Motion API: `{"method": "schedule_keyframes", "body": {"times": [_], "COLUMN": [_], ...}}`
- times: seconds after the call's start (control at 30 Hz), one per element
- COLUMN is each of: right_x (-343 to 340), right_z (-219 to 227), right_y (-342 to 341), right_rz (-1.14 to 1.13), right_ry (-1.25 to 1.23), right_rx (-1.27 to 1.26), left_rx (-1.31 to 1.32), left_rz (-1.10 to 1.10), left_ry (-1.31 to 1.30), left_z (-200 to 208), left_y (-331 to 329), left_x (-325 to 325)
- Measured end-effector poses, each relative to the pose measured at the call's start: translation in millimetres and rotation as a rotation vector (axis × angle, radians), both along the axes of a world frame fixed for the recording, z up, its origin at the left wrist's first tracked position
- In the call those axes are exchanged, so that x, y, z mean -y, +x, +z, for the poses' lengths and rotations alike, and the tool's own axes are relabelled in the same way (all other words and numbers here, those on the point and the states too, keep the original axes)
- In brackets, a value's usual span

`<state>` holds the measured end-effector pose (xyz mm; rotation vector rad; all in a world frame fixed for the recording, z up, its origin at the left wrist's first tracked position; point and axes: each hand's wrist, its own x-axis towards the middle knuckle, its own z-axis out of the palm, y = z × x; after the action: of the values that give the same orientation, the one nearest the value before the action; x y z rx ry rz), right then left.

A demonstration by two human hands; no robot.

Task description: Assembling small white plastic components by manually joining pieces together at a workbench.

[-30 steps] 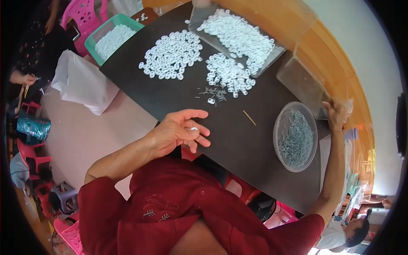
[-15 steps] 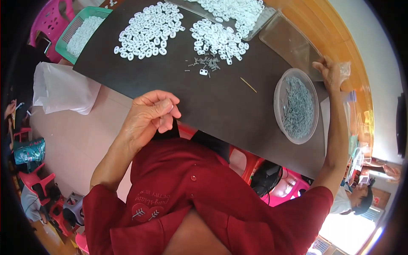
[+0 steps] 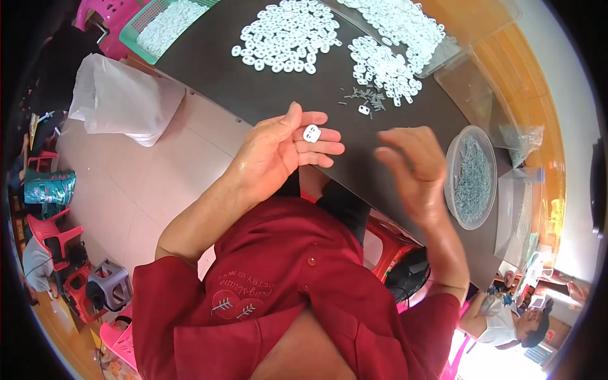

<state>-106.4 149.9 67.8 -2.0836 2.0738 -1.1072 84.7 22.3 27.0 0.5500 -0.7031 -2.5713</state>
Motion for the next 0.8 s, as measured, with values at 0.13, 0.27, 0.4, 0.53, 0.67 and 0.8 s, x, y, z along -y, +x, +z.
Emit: {"method": "schedule_keyframes", "body": {"times": [0.13,0.27,0.4,0.53,0.67,0.8], "right_x": [29.7,34.9,24.1,3.8,-9.8,-17.1], "right_z": [-18.9,-43.9,-47.3,-34.3,11.2,57.8], "right_y": [46.6,63.4,55.5,19.8,-28.2,-112.0], "right_rz": [0.026,0.039,0.008,-0.022,-0.493,-0.608], "right_ry": [-0.088,-0.096,-0.136,-0.098,0.000,-0.163], "right_rx": [-0.009,-0.089,-0.098,-0.006,0.217,0.269], "left_rx": [-0.036,-0.018,-0.054,0.191,0.445,0.517], "left_rz": [0.012,-0.002,-0.075,-0.122,0.355,0.354], "left_ry": [0.020,0.086,0.104,-0.387,-1.522,-1.712], "left_z": [-2.7,-13.1,-11.8,-15.6,-24.6,-30.6], "left_y": [3.1,1.6,-5.4,-12.5,-32.4,-60.1], "left_x": [-2.9,-11.0,-13.3,-9.8,18.2,35.6]}}
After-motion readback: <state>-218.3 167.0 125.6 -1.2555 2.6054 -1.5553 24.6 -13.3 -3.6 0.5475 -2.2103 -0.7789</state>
